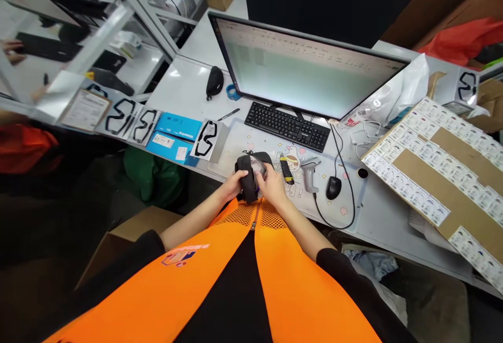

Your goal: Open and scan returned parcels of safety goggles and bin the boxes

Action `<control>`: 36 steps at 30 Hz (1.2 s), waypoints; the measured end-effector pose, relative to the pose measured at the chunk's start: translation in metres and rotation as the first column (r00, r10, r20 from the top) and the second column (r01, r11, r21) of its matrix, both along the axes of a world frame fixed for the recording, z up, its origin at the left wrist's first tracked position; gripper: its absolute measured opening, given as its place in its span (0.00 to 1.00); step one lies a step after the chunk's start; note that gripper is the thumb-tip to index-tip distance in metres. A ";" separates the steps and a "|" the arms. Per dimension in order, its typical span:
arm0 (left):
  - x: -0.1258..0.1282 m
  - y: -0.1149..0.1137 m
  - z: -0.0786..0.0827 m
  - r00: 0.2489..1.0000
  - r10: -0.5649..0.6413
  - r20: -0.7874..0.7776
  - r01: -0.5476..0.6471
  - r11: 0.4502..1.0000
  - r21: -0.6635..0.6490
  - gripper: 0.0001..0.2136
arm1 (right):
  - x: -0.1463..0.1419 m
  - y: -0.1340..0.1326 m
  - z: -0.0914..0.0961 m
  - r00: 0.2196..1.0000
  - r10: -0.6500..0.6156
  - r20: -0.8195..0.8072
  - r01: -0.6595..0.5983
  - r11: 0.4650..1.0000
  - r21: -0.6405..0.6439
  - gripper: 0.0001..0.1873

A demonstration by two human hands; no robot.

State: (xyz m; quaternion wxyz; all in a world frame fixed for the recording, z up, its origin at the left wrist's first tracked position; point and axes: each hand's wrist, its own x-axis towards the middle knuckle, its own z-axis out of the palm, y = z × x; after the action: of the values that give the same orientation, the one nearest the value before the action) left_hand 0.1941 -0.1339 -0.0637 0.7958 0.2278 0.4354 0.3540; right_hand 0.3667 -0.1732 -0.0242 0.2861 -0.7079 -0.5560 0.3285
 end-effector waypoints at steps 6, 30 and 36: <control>0.003 -0.005 -0.002 0.988 -0.059 -0.140 0.078 0.987 0.140 0.34 | 0.021 0.012 0.010 0.965 0.208 0.160 -0.170 0.960 -0.222 0.23; -0.034 0.089 -0.026 0.407 0.406 -0.818 0.206 0.832 0.515 0.19 | 0.058 0.000 0.006 0.247 -0.313 -0.917 0.174 0.945 -0.276 0.27; 0.009 0.029 0.046 0.815 0.024 -0.579 0.468 0.562 0.682 0.20 | 0.051 -0.005 -0.010 0.289 -0.444 -0.848 0.157 0.896 -0.416 0.26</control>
State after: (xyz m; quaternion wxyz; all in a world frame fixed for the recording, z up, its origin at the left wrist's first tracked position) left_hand 0.2028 -0.1053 -0.0179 0.4936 0.7032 0.3949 0.3253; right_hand 0.4177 -0.1778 -0.0345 0.5133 -0.5172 -0.1031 0.6770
